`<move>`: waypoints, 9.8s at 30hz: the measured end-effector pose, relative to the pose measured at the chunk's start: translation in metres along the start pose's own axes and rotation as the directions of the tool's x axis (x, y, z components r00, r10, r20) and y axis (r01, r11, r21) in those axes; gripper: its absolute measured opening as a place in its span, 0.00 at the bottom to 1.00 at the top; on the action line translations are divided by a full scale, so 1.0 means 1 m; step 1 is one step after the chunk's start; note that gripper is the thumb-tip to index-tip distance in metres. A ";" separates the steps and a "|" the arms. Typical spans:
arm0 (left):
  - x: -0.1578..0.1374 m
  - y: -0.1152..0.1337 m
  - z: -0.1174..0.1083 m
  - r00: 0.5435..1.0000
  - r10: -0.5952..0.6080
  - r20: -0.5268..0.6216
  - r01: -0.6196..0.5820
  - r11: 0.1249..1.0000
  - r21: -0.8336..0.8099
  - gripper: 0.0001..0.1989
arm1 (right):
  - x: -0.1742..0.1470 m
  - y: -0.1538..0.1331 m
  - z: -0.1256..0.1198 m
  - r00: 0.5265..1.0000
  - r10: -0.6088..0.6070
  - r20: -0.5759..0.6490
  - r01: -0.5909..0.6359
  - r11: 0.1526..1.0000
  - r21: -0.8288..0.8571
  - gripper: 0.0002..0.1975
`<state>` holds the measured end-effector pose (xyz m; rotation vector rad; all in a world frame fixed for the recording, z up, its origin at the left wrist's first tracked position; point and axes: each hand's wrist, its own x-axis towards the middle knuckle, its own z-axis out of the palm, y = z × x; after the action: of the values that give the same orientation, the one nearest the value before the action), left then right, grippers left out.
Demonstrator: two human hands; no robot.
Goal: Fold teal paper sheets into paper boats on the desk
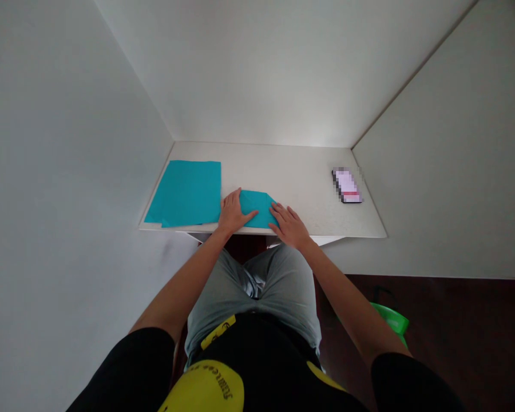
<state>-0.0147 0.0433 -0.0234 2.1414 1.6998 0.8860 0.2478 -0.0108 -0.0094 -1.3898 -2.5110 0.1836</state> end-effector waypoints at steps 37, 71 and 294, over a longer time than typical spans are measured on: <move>-0.032 0.009 -0.036 0.819 0.408 0.403 -0.376 0.913 -0.160 0.29 | -0.014 0.010 -0.022 0.998 0.018 0.065 -0.023 0.996 0.083 0.32; -0.075 0.018 -0.038 0.866 0.307 0.394 -0.369 0.925 0.092 0.35 | -0.055 0.002 -0.009 0.996 0.085 -0.023 -0.084 0.994 0.073 0.29; -0.016 0.050 -0.010 0.989 -0.034 0.143 0.097 0.882 -0.461 0.17 | 0.017 -0.006 -0.003 0.929 0.225 -0.295 -0.019 0.823 0.567 0.26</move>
<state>0.0166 0.0129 0.0074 1.7638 1.3175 0.9921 0.2358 0.0002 -0.0022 -1.2034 -1.8589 0.5887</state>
